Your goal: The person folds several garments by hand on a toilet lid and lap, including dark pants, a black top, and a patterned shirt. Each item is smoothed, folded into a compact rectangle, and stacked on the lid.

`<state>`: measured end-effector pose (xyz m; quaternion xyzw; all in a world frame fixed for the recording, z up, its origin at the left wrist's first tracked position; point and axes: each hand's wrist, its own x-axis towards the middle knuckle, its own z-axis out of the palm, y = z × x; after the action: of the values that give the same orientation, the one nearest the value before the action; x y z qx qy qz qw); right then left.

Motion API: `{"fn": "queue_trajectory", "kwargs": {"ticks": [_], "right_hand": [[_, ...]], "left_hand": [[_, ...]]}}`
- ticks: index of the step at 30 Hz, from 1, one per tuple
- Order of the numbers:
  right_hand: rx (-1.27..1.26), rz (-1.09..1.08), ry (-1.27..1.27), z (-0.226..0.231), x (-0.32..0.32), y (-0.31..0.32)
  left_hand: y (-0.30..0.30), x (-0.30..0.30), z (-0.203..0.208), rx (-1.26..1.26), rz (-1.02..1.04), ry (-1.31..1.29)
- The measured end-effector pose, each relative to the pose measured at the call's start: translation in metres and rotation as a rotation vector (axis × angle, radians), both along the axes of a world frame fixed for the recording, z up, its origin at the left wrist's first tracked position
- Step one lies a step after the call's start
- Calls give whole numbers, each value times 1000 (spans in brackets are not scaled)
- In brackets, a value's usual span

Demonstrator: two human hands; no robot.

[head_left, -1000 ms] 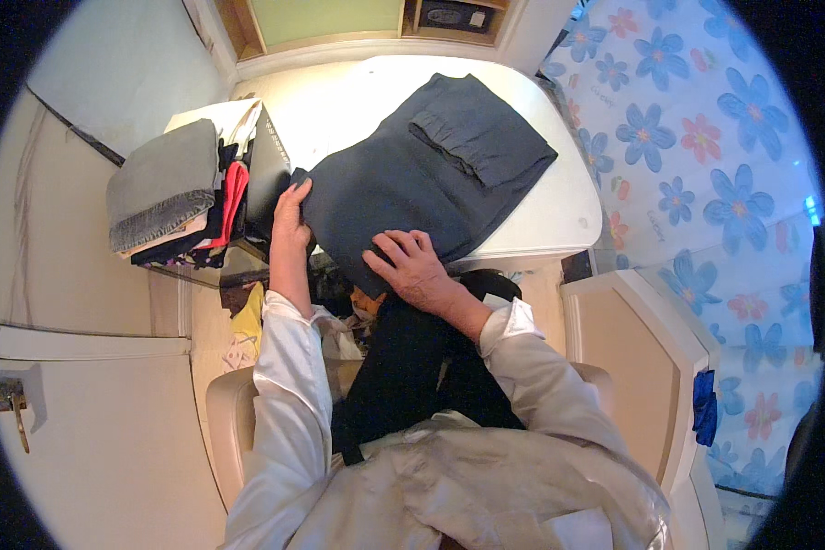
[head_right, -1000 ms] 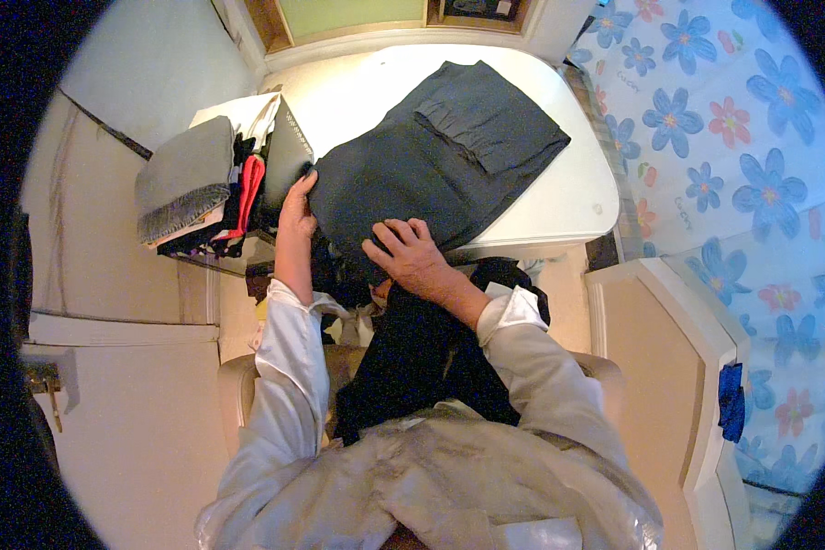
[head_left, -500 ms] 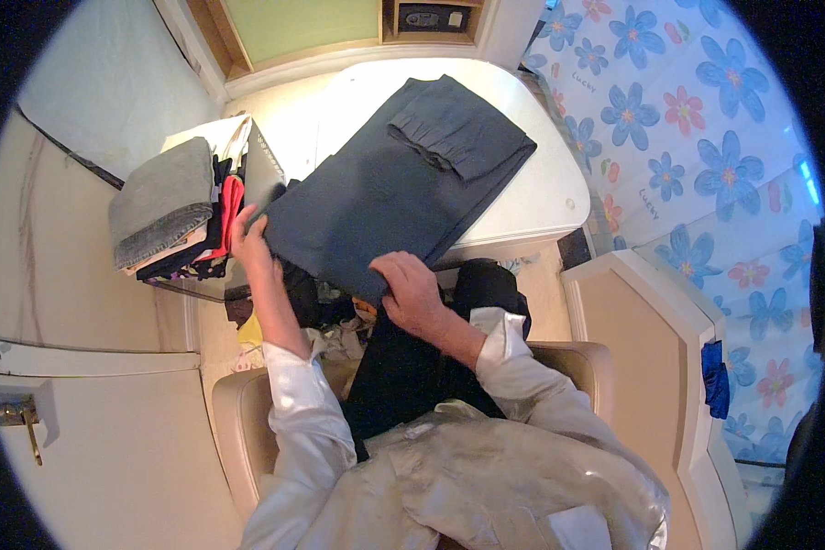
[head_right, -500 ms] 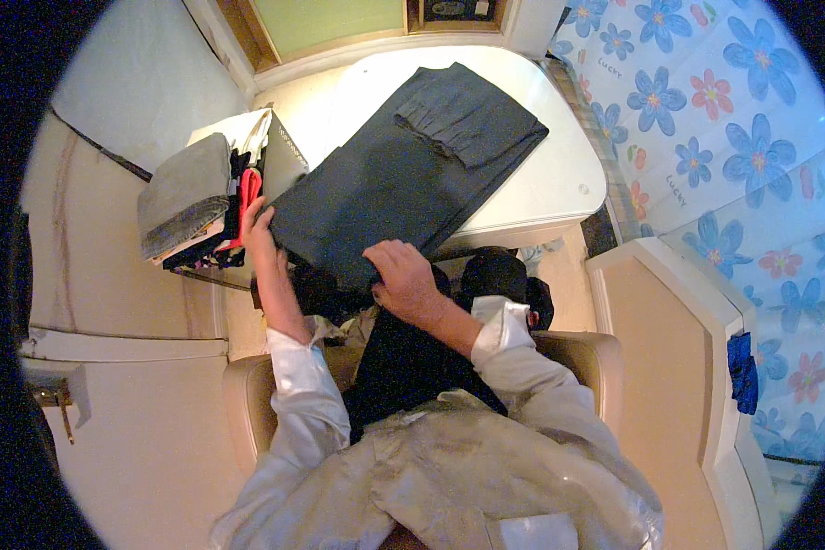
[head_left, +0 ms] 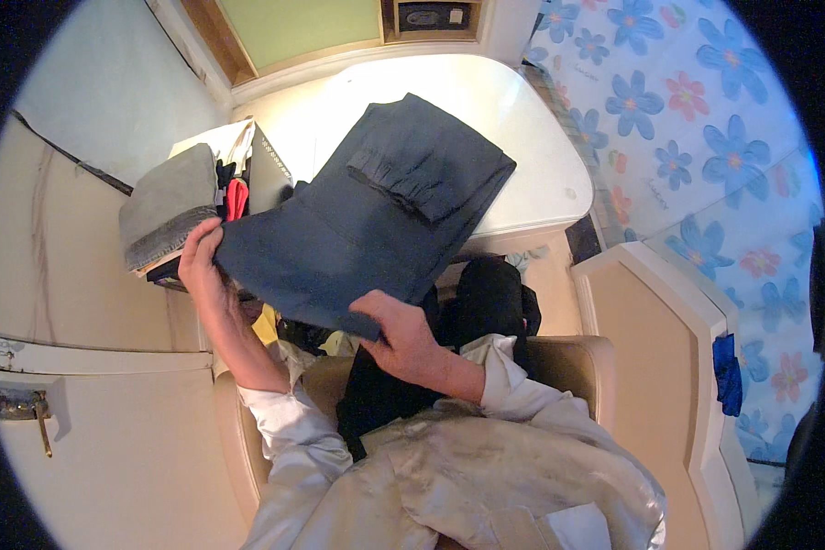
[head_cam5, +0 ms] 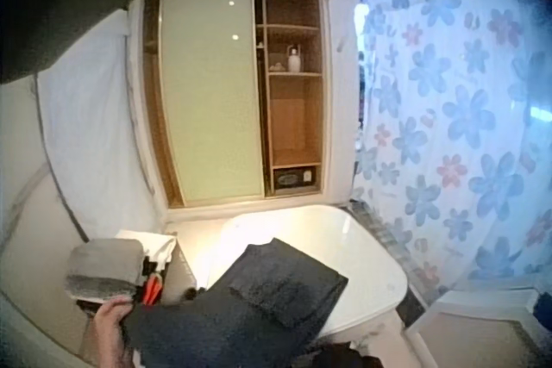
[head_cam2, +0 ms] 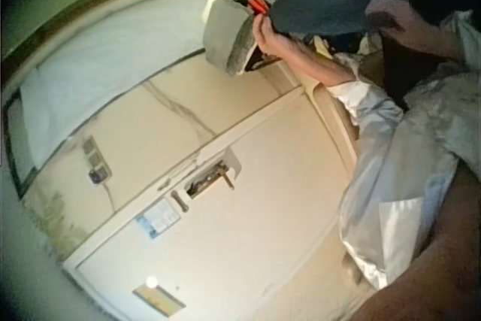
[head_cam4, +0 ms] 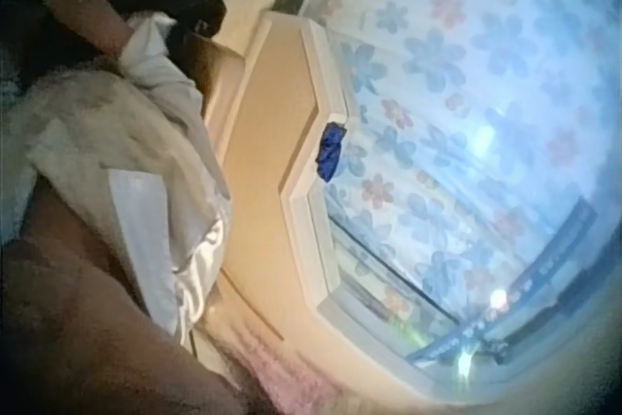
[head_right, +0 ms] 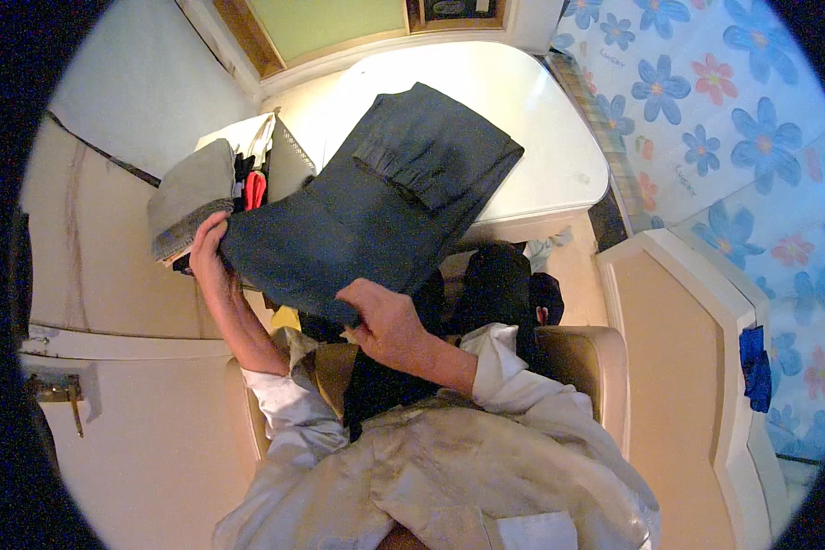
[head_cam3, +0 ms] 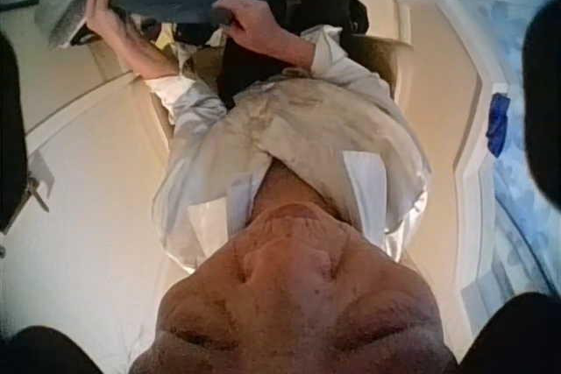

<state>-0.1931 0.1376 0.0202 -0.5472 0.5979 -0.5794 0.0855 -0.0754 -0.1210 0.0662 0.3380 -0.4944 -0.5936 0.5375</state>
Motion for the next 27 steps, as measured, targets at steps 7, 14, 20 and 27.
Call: {"fn": "queue_trajectory", "kwargs": {"ticks": [7, 14, 20, 27], "right_hand": [[-89, -87, -118, 18, -38, -2], [-19, 77, -76, 21, -54, 8], [86, 252, 89, 22, -40, 13], [92, 292, 75, 21, -44, 24]], "left_hand": [[-20, -45, 7, -17, -155, -64], [6, -24, -23, 18, 15, 38], [25, 28, -60, 229, 16, 200], [50, 49, -51, 237, -5, 135]]}}
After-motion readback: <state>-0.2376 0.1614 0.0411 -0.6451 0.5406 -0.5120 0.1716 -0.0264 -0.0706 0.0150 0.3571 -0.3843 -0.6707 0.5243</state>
